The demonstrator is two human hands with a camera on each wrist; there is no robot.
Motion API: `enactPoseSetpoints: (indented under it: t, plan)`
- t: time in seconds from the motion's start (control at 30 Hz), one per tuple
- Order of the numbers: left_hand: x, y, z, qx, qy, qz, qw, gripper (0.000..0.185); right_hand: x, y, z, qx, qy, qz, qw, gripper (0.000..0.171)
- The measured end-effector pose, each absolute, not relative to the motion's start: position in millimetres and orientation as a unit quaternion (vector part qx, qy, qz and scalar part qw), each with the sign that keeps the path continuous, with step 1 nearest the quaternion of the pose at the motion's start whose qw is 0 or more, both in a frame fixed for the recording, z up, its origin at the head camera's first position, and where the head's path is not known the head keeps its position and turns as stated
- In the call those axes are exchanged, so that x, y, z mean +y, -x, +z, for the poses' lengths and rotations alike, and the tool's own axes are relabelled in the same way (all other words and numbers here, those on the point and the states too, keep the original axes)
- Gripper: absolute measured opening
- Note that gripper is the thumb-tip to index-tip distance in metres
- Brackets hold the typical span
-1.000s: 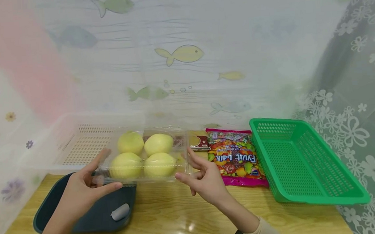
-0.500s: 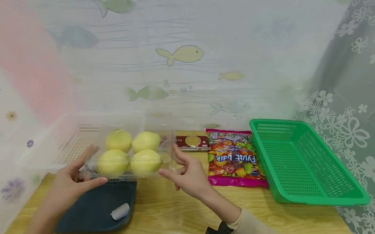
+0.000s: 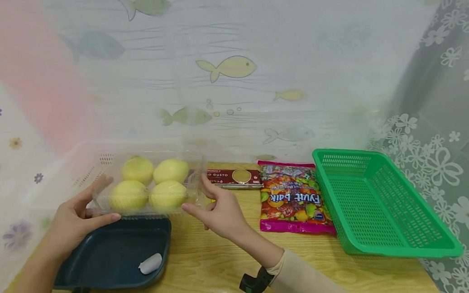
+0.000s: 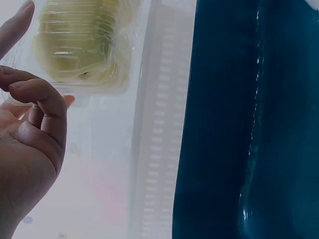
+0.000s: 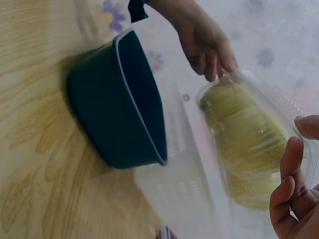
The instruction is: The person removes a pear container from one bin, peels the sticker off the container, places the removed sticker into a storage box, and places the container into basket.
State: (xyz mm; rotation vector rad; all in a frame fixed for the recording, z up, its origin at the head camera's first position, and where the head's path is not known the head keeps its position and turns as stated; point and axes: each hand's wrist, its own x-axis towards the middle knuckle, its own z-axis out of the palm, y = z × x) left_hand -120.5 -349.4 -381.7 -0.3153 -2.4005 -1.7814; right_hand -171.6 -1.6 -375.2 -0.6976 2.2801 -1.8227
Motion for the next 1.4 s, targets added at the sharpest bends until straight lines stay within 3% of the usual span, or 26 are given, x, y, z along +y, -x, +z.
enactPoseSetpoints:
  t: [0.97, 1.2, 1.4]
  plan:
    - [-408, 150, -377, -0.851, 0.089, -0.515, 0.062, 0.095, -51, 210, -367, 0.811, 0.251, -0.524, 0.071, 0.092]
    - [-422, 159, -375, -0.883, 0.062, -0.463, 0.029, 0.095, -65, 219, -368, 0.821, 0.246, -0.507, 0.09, 0.091]
    - [-434, 168, -380, -0.897, 0.059, -0.439, 0.015, 0.095, -76, 228, -371, 0.839, 0.262, -0.471, 0.074, 0.089]
